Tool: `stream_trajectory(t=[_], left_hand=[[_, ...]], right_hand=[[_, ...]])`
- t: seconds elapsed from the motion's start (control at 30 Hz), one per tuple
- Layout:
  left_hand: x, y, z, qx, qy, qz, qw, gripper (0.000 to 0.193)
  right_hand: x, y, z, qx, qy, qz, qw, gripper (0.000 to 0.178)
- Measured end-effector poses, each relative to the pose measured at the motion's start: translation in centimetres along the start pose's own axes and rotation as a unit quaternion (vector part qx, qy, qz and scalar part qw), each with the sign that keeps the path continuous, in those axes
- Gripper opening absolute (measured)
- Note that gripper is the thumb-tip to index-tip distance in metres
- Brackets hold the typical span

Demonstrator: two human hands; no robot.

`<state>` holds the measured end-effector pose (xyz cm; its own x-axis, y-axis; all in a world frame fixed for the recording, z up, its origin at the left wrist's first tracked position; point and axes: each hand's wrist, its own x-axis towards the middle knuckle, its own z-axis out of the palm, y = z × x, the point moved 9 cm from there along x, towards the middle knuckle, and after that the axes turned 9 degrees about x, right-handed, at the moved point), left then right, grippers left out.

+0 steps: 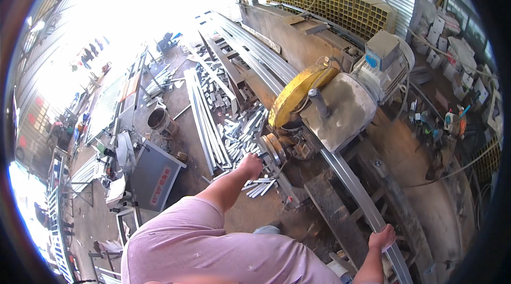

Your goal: The person repeatedly picks up long metal profiles, places them on a chop saw, cuts them to length, and stacks the cut pieces. The cycle of loading, cutting, and stacking continues throughout the clip.

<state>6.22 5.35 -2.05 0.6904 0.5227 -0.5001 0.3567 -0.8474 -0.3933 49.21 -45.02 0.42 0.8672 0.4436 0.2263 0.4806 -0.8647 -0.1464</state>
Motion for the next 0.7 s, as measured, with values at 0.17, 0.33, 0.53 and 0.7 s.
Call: stream_trajectory(t=[0.17,0.33,0.53,0.7], left_hand=[[0.15,-0.09,0.64,-0.004,0.01,-0.007,1.0,0.025],[0.13,-0.01,0.15,0.003,0.012,-0.003,1.0,0.026],[0.11,-0.08,0.05,0.006,0.012,-0.009,1.0,0.025],[0.34,-0.09,0.46,-0.004,0.009,-0.009,1.0,0.026]], right_hand=[[-0.05,-0.49,-0.53,0.003,0.0,0.001,1.0,0.026],[-0.01,-0.08,-0.28,0.0,-0.001,0.004,1.0,0.024],[-0.1,-0.02,-0.34,-0.001,0.018,-0.005,1.0,0.022],[-0.09,0.04,-0.06,0.001,0.015,-0.01,1.0,0.02]])
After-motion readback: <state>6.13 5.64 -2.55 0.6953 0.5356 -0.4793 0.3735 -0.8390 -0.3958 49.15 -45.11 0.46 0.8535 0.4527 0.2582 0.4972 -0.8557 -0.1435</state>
